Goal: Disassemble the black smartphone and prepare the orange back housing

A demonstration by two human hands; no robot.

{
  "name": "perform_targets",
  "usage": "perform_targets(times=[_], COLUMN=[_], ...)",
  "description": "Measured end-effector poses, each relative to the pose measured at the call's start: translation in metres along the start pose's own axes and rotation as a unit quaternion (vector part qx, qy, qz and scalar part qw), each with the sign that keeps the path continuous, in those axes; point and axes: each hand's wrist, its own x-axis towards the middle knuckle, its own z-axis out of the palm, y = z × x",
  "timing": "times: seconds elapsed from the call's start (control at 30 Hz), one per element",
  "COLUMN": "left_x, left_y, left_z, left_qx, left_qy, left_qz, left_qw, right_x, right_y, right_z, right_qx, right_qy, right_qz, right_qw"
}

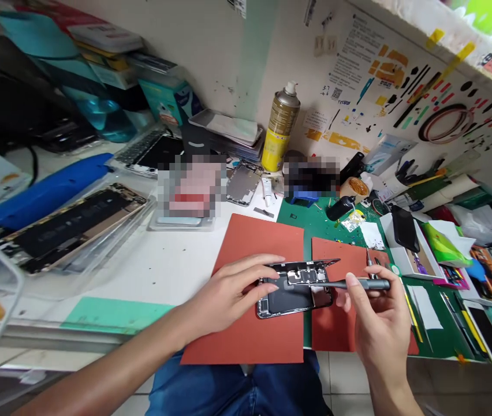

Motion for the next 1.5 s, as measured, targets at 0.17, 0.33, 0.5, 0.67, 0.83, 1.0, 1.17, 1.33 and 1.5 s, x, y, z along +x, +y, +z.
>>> perform_targets(times=[0.17, 0.33, 0.5, 0.67, 0.83, 1.0, 1.17, 1.33, 1.5], left_x=[0.002, 0.001, 0.000, 0.000, -0.001, -0.003, -0.007, -0.007, 0.041], left_y=[0.003, 0.002, -0.001, -0.003, -0.004, -0.008, -0.006, 0.006, -0.003], left_z=[0.000, 0.000, 0.000, 0.000, -0.001, -0.002, -0.007, -0.031, -0.039], left_qx=[-0.019, -0.007, -0.001, 0.004, 0.015, 0.022, 0.047, 0.060, 0.135], left_qy=[0.005, 0.003, 0.003, 0.012, 0.007, 0.002, -0.020, 0.021, 0.081], left_qz=[0.001, 0.002, 0.010, 0.018, 0.012, 0.015, 0.031, -0.002, -0.026], left_qw=[1.000, 1.000, 1.000, 1.000, 1.000, 1.000, 0.998, 0.998, 0.987], right_x=[-0.018, -0.021, -0.024, -0.033, -0.037, -0.037, -0.034, -0.034, -0.036], right_y=[0.005, 0.006, -0.014, -0.038, -0.024, -0.006, -0.001, 0.002, 0.002], right_z=[0.027, 0.039, 0.022, 0.013, 0.054, 0.089, 0.095, 0.095, 0.095], right_qx=[0.091, 0.084, 0.135, 0.112, -0.154, -0.275, -0.279, -0.263, -0.256], right_qy=[0.009, 0.015, 0.022, 0.022, -0.042, -0.003, 0.009, 0.006, -0.005], right_qz=[0.051, 0.050, 0.016, -0.057, -0.151, -0.292, -0.304, -0.294, -0.281], right_qw=[0.995, 0.995, 0.991, 0.992, 0.976, 0.916, 0.911, 0.919, 0.925])
